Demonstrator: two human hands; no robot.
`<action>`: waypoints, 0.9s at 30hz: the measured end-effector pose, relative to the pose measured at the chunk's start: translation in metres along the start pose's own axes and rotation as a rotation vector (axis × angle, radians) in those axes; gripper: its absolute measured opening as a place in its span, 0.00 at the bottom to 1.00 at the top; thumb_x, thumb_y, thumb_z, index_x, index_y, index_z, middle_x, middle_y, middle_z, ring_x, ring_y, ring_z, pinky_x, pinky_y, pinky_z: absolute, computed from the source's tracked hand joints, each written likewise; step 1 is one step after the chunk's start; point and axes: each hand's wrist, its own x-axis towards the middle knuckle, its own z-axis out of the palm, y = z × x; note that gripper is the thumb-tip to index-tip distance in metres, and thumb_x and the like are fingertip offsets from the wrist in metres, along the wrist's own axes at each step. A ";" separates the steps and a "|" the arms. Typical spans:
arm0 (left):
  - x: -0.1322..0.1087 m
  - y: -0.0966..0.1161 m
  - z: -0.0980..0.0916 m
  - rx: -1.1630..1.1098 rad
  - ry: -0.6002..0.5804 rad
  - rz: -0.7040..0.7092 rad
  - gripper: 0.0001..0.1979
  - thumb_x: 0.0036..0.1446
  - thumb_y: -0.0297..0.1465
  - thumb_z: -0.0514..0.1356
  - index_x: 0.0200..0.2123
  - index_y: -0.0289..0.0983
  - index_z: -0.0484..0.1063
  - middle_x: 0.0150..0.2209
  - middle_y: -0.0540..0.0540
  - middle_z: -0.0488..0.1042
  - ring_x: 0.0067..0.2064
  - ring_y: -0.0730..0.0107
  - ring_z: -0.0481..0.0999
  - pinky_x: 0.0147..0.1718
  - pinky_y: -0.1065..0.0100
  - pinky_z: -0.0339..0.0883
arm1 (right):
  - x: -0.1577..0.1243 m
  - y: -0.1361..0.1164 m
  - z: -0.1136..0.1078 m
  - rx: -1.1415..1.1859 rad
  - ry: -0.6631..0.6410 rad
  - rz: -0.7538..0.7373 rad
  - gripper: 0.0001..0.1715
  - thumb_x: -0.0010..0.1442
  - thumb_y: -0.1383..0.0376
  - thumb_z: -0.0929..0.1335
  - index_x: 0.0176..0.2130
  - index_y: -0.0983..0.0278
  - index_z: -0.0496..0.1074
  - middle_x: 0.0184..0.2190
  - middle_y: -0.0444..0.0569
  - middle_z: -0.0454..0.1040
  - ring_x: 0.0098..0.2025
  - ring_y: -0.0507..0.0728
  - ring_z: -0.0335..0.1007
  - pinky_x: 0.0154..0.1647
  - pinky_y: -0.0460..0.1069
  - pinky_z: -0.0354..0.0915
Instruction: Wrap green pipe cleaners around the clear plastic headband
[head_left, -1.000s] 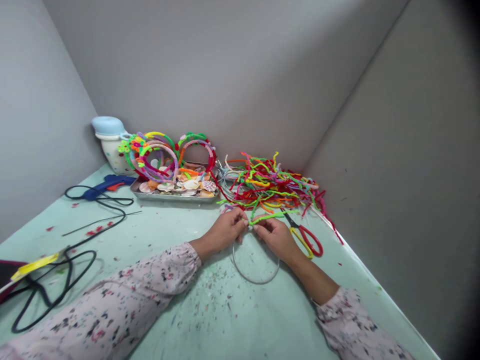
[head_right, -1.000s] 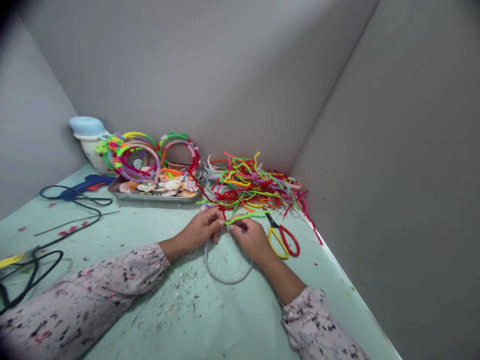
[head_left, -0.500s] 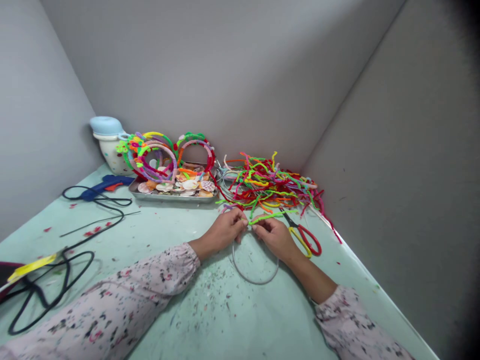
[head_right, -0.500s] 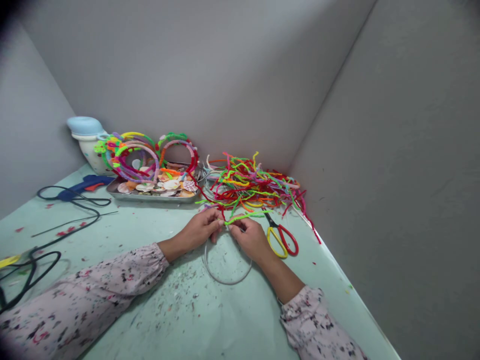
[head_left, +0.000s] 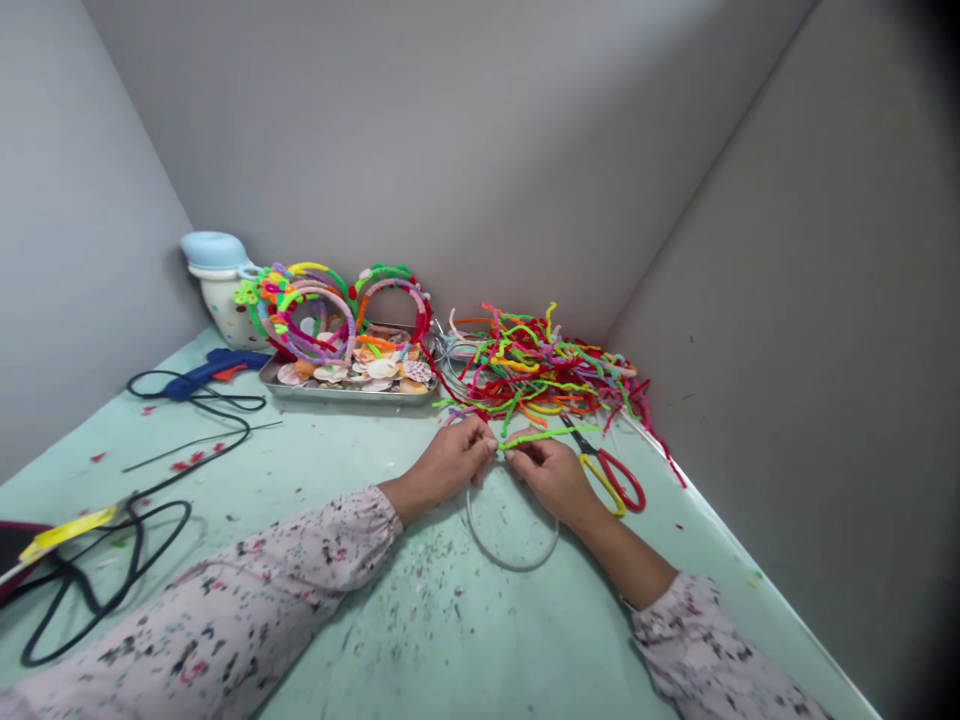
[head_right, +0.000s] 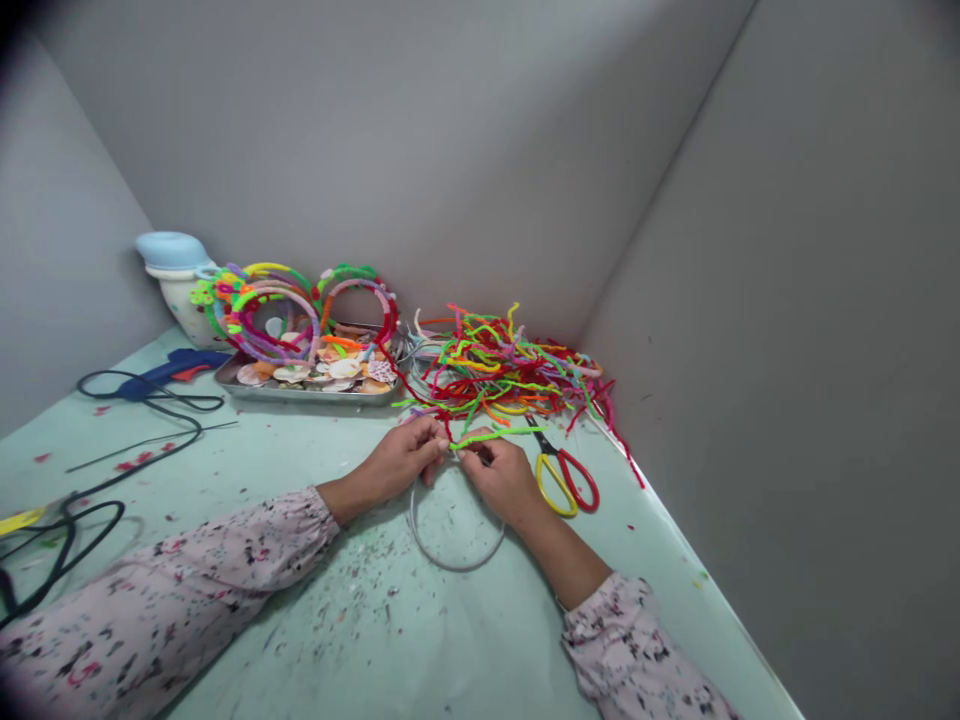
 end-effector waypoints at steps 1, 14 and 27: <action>0.000 0.001 0.000 -0.004 0.001 -0.003 0.09 0.58 0.36 0.52 0.31 0.35 0.63 0.18 0.54 0.65 0.19 0.78 0.66 0.20 0.76 0.57 | 0.000 0.000 0.000 -0.006 0.001 -0.007 0.12 0.57 0.60 0.64 0.35 0.63 0.74 0.28 0.47 0.74 0.31 0.55 0.69 0.31 0.47 0.64; -0.001 0.004 0.000 0.005 0.009 -0.015 0.09 0.58 0.36 0.52 0.30 0.36 0.64 0.18 0.54 0.66 0.19 0.78 0.66 0.20 0.76 0.57 | -0.003 -0.006 -0.003 -0.173 0.036 -0.133 0.11 0.59 0.65 0.62 0.34 0.62 0.74 0.31 0.46 0.76 0.34 0.54 0.69 0.39 0.48 0.63; -0.001 0.003 0.001 0.001 0.004 -0.015 0.09 0.58 0.35 0.51 0.30 0.36 0.63 0.19 0.55 0.66 0.19 0.78 0.66 0.20 0.76 0.58 | -0.004 -0.011 -0.004 -0.330 0.060 -0.197 0.09 0.60 0.66 0.62 0.33 0.60 0.72 0.29 0.45 0.75 0.34 0.55 0.69 0.38 0.48 0.61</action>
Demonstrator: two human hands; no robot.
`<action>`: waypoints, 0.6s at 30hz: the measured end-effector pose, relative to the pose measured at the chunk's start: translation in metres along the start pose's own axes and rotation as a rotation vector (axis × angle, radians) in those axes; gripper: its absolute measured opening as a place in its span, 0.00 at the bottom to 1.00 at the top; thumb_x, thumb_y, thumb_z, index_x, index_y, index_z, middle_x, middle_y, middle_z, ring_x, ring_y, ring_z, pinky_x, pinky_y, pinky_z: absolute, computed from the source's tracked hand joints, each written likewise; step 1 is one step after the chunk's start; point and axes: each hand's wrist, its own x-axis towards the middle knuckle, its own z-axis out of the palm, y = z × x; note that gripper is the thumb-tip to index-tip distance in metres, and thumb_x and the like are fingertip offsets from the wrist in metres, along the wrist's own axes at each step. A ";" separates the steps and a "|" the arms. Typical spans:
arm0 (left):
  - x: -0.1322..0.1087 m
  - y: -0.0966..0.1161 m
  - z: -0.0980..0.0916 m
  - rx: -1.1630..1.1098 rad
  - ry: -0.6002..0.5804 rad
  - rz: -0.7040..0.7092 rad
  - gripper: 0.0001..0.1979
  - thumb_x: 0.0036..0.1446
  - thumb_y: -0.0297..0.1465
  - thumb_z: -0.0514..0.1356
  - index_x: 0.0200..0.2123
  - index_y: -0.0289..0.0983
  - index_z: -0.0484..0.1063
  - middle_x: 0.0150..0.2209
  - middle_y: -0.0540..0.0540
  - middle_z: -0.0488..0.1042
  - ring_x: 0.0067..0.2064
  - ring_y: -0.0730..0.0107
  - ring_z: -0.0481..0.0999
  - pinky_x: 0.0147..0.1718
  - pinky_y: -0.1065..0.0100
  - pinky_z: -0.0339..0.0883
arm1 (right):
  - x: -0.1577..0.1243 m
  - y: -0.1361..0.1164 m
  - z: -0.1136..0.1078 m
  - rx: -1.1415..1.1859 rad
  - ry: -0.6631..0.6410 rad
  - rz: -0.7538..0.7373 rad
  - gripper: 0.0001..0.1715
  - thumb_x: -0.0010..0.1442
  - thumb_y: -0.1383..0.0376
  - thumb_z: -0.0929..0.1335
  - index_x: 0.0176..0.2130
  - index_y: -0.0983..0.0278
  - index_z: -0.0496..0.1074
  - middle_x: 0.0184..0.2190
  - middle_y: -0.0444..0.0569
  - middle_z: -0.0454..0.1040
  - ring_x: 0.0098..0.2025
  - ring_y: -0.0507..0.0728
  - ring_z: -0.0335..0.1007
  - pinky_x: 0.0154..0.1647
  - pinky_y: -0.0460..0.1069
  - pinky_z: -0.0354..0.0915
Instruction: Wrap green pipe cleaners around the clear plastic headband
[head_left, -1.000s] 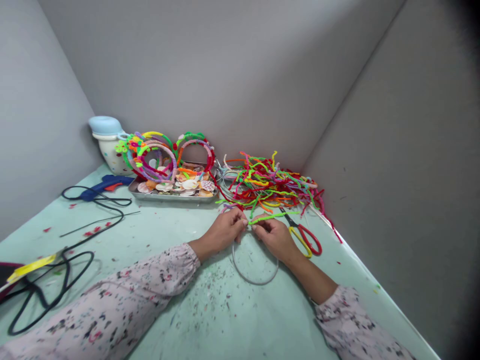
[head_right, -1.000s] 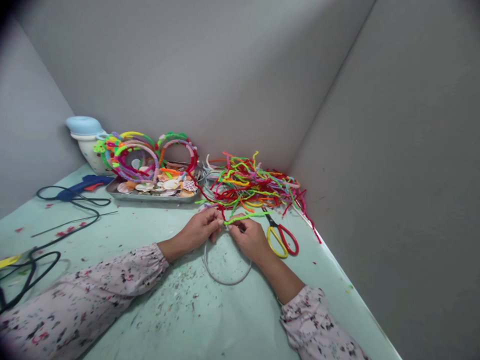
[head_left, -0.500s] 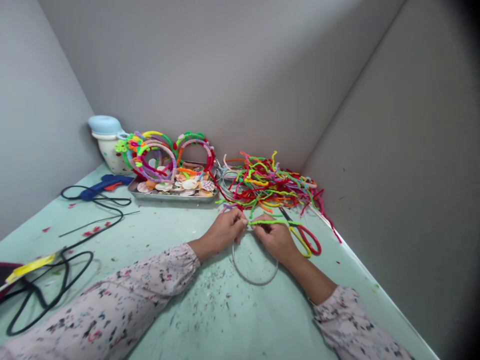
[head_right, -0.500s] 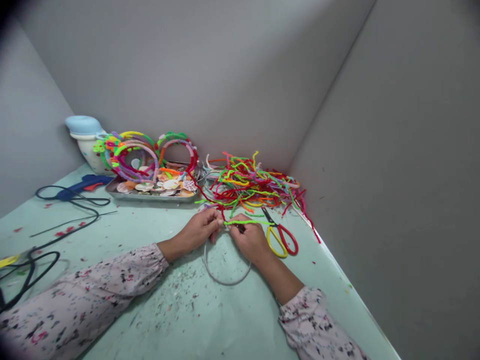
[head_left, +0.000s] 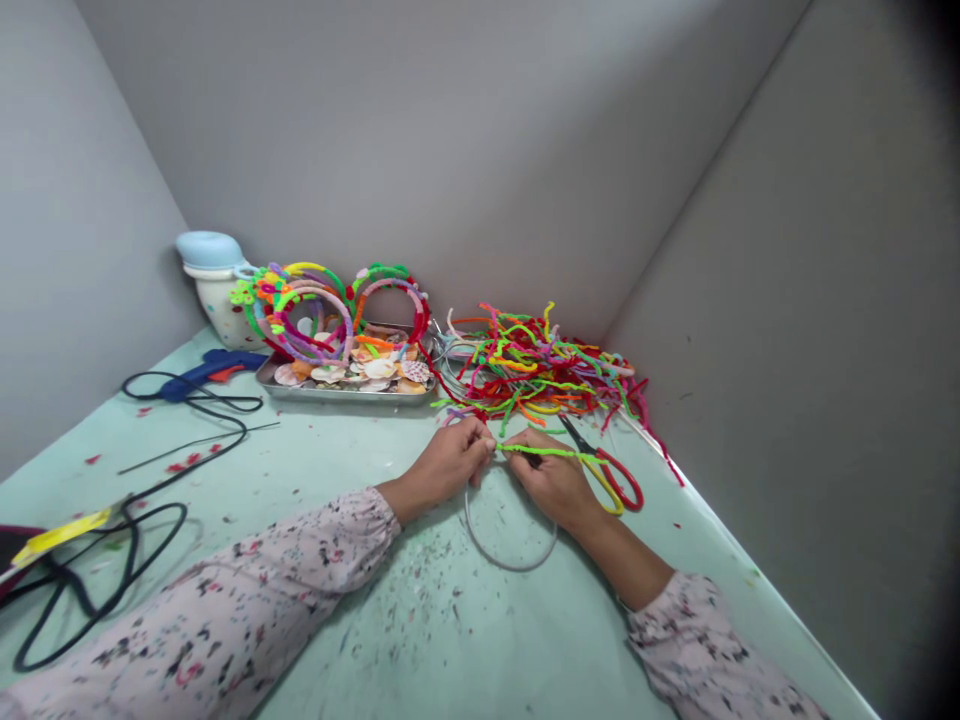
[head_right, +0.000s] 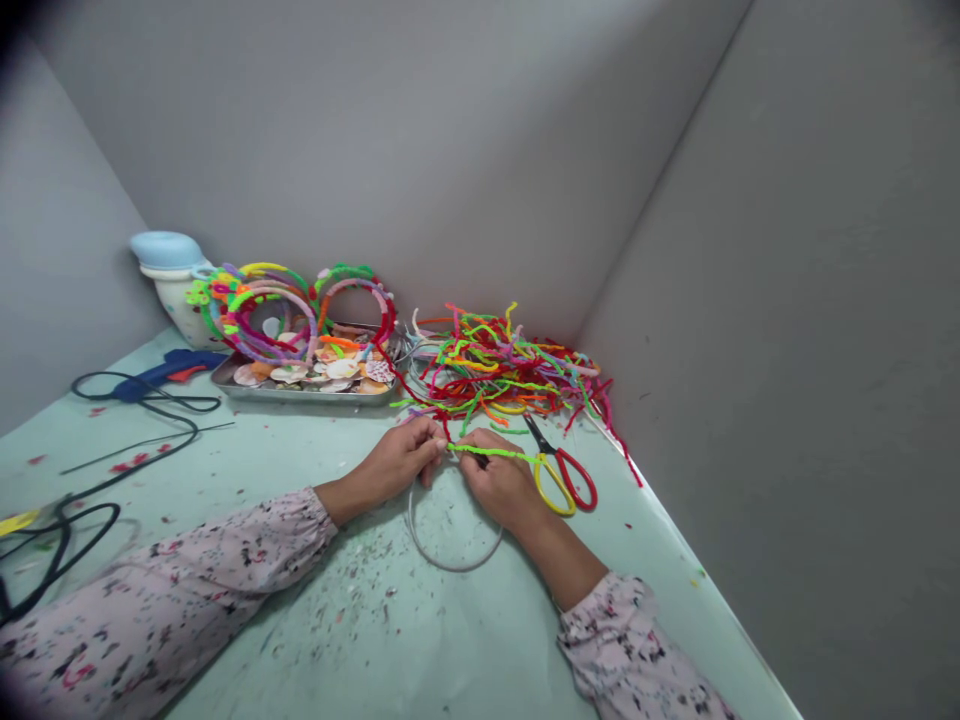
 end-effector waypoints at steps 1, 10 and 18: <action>0.000 0.000 0.000 -0.001 -0.001 0.001 0.09 0.58 0.35 0.51 0.30 0.36 0.63 0.19 0.55 0.66 0.19 0.78 0.66 0.20 0.76 0.58 | 0.000 0.000 0.000 -0.014 -0.003 -0.009 0.09 0.60 0.67 0.62 0.33 0.60 0.72 0.29 0.45 0.75 0.34 0.55 0.69 0.38 0.48 0.61; 0.000 -0.001 0.000 0.013 0.005 0.005 0.09 0.58 0.35 0.51 0.31 0.36 0.63 0.19 0.54 0.66 0.19 0.78 0.67 0.20 0.76 0.58 | 0.000 0.001 -0.001 -0.069 -0.001 -0.068 0.10 0.59 0.70 0.62 0.35 0.60 0.72 0.32 0.46 0.74 0.37 0.55 0.69 0.40 0.48 0.61; -0.001 0.004 0.000 0.011 0.017 -0.002 0.09 0.58 0.35 0.51 0.31 0.36 0.63 0.20 0.55 0.66 0.19 0.78 0.67 0.21 0.76 0.59 | 0.000 0.001 0.001 -0.061 0.017 -0.037 0.09 0.59 0.68 0.62 0.37 0.61 0.72 0.33 0.46 0.75 0.36 0.55 0.69 0.38 0.47 0.61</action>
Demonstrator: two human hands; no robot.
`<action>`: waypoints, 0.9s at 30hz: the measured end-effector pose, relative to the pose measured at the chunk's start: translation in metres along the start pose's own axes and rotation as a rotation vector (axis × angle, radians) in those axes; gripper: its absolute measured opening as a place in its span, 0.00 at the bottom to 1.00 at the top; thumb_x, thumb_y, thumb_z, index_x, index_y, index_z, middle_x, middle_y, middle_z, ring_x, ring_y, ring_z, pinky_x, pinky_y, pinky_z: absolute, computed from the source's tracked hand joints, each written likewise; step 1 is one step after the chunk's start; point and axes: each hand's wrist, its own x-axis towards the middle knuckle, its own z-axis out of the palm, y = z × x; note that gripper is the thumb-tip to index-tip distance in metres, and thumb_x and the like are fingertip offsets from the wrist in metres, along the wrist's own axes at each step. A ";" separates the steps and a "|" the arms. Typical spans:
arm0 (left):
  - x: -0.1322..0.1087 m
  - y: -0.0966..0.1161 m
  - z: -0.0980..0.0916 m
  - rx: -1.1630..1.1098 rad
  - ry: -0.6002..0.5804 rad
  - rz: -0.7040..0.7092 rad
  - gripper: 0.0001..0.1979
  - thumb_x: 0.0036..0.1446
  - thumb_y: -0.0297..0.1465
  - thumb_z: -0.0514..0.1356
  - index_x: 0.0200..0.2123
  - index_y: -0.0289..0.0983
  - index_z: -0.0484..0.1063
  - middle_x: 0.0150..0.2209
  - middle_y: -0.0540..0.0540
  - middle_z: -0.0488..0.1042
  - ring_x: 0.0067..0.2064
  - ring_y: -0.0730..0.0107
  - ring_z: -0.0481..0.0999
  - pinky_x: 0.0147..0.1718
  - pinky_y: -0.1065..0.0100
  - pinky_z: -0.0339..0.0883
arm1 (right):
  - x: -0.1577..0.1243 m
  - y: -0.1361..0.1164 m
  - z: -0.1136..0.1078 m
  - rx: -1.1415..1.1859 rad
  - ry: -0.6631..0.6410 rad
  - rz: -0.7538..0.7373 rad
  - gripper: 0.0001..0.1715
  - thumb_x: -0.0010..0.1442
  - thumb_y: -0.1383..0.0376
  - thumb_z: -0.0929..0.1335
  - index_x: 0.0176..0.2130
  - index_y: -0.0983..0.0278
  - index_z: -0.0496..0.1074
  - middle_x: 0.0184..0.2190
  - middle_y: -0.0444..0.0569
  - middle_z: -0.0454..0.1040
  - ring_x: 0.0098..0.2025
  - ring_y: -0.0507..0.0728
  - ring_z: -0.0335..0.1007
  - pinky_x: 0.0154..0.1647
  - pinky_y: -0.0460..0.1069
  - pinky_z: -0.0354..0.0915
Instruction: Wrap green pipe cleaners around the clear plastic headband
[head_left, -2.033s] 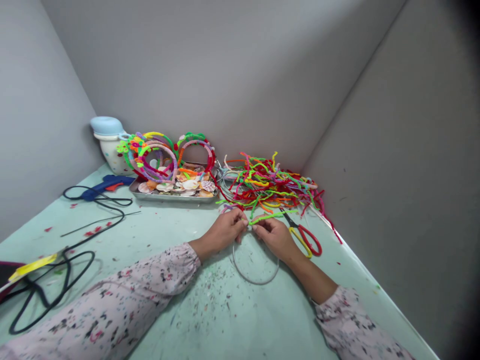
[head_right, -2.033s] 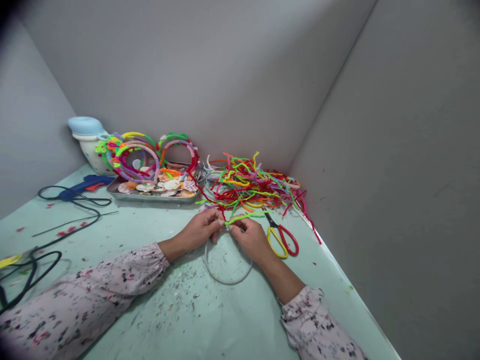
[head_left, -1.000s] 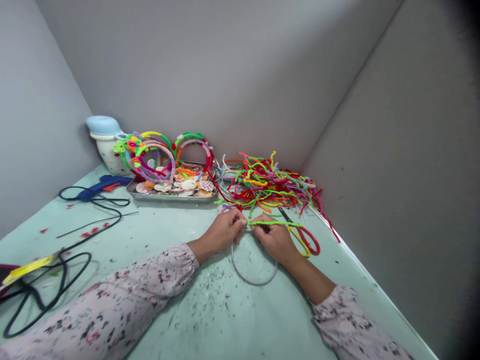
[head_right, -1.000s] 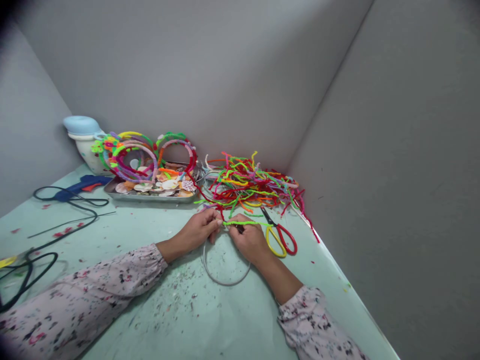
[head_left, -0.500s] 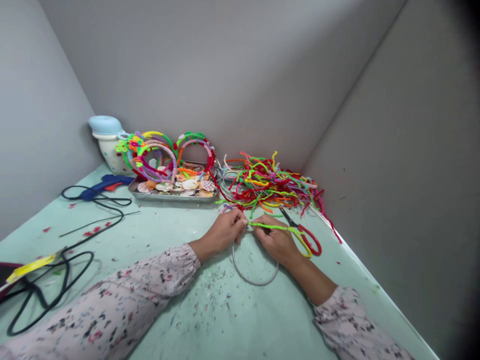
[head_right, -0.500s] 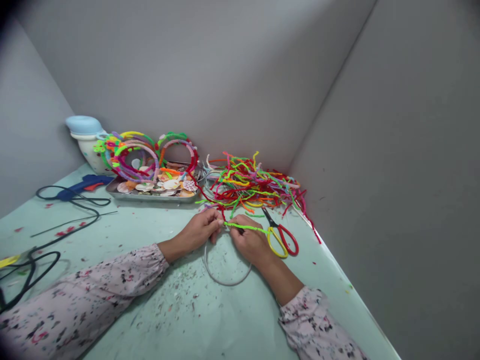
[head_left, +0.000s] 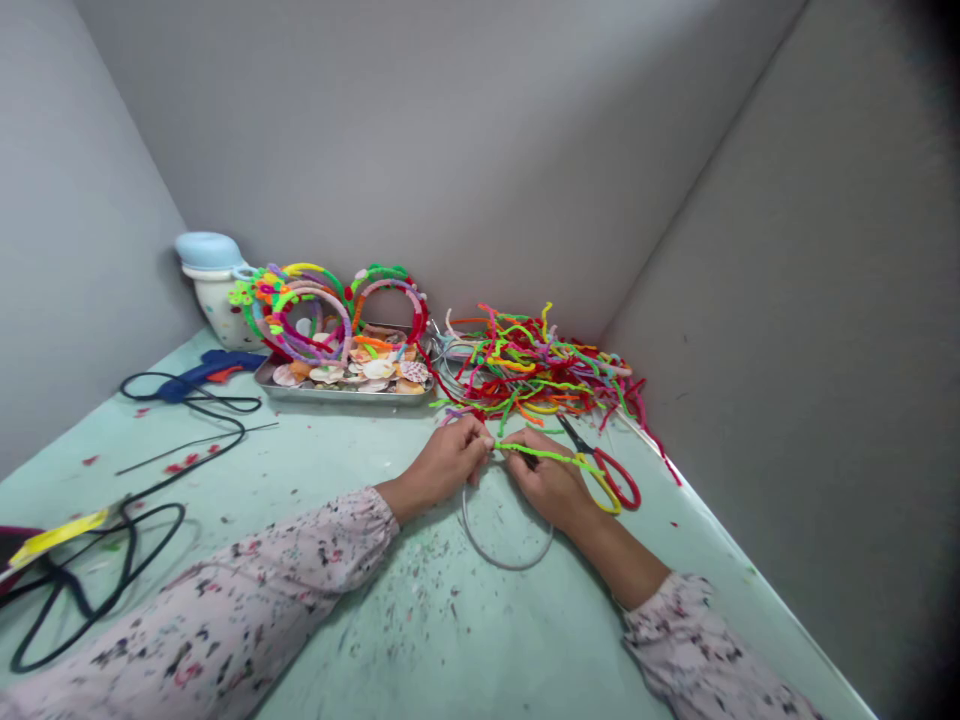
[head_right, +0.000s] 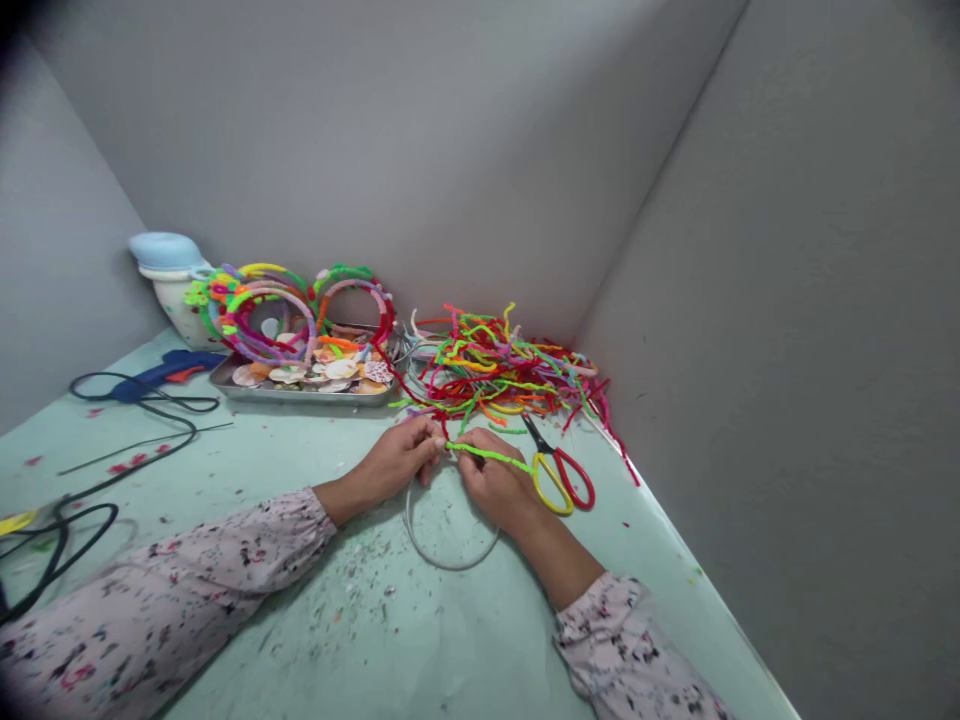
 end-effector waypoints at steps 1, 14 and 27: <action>0.000 0.001 0.000 0.000 0.000 -0.001 0.09 0.58 0.35 0.51 0.30 0.36 0.63 0.19 0.55 0.65 0.19 0.78 0.66 0.21 0.76 0.59 | 0.000 0.000 0.000 0.006 -0.002 0.014 0.09 0.59 0.68 0.62 0.37 0.61 0.71 0.33 0.45 0.75 0.36 0.55 0.69 0.37 0.47 0.61; 0.002 -0.006 0.001 -0.035 0.002 0.000 0.08 0.58 0.35 0.51 0.32 0.36 0.63 0.20 0.54 0.66 0.19 0.78 0.66 0.19 0.75 0.59 | 0.001 0.001 0.001 0.029 0.028 -0.015 0.08 0.57 0.69 0.63 0.37 0.61 0.71 0.33 0.45 0.75 0.36 0.54 0.69 0.38 0.46 0.61; 0.002 -0.006 0.001 -0.012 0.002 -0.003 0.09 0.58 0.35 0.52 0.31 0.36 0.63 0.18 0.55 0.66 0.18 0.78 0.66 0.20 0.76 0.58 | 0.001 0.004 0.000 0.093 0.006 -0.071 0.06 0.56 0.71 0.66 0.33 0.62 0.70 0.30 0.44 0.72 0.34 0.53 0.68 0.35 0.45 0.61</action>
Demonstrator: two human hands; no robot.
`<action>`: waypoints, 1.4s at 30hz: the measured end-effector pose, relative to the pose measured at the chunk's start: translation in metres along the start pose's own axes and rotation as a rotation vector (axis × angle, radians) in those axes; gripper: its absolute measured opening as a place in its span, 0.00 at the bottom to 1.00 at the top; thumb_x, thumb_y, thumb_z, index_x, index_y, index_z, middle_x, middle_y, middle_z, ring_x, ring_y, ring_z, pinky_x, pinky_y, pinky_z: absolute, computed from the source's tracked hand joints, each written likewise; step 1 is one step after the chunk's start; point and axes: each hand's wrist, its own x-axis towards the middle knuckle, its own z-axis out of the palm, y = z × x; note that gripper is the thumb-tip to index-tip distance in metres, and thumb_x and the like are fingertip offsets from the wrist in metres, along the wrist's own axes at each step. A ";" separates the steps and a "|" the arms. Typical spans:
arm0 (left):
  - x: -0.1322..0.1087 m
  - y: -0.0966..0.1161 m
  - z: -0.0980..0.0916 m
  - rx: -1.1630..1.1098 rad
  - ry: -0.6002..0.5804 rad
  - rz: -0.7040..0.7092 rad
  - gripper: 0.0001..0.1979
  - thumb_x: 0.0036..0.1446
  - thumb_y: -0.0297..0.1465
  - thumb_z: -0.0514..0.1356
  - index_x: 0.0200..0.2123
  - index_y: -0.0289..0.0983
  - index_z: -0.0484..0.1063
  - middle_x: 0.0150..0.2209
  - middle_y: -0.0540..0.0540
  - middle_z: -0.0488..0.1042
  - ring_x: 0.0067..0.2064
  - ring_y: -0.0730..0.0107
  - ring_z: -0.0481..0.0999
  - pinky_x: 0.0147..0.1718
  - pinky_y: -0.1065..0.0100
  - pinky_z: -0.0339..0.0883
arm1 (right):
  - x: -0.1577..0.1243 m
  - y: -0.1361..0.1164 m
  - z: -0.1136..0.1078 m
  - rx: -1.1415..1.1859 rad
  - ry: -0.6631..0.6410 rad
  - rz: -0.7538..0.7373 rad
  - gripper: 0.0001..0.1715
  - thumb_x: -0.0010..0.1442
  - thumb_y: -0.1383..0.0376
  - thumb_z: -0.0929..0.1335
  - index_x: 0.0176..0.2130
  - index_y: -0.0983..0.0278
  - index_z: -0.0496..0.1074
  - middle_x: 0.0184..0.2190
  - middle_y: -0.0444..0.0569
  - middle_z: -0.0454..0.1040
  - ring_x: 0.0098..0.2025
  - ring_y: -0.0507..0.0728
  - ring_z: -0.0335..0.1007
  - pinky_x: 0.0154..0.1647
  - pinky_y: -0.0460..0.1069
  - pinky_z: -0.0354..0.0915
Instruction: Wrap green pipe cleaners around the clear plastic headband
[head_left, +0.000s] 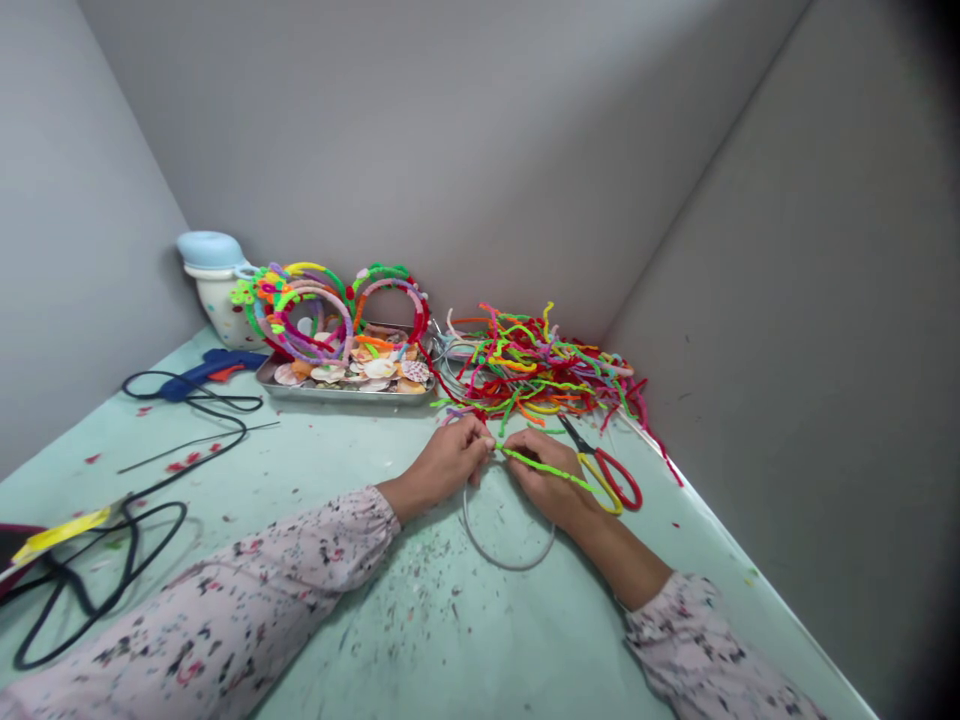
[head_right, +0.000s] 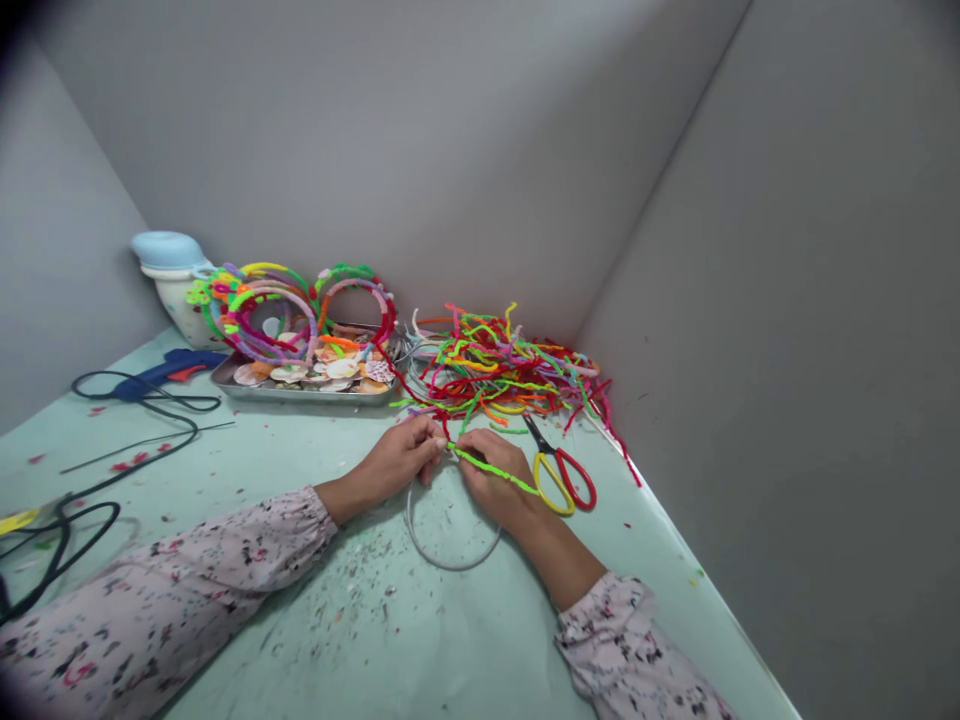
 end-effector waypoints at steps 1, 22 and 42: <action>0.000 0.001 0.000 0.004 -0.002 0.001 0.09 0.58 0.35 0.52 0.31 0.36 0.63 0.18 0.55 0.66 0.18 0.78 0.66 0.20 0.76 0.59 | 0.000 0.000 0.000 0.007 -0.004 -0.002 0.05 0.55 0.71 0.66 0.33 0.62 0.70 0.30 0.44 0.72 0.33 0.53 0.68 0.35 0.45 0.61; 0.000 0.000 0.000 -0.010 0.002 -0.017 0.10 0.58 0.36 0.52 0.31 0.35 0.63 0.20 0.54 0.66 0.18 0.79 0.67 0.19 0.76 0.58 | -0.002 0.001 0.000 -0.027 -0.055 -0.054 0.05 0.58 0.69 0.64 0.33 0.62 0.70 0.30 0.46 0.71 0.34 0.53 0.68 0.36 0.46 0.61; 0.003 -0.004 0.000 -0.090 -0.033 0.024 0.09 0.57 0.36 0.54 0.32 0.35 0.63 0.23 0.54 0.66 0.19 0.81 0.66 0.18 0.77 0.57 | 0.001 0.004 0.002 0.381 -0.083 0.365 0.15 0.59 0.56 0.64 0.35 0.64 0.73 0.20 0.42 0.68 0.23 0.51 0.62 0.25 0.45 0.59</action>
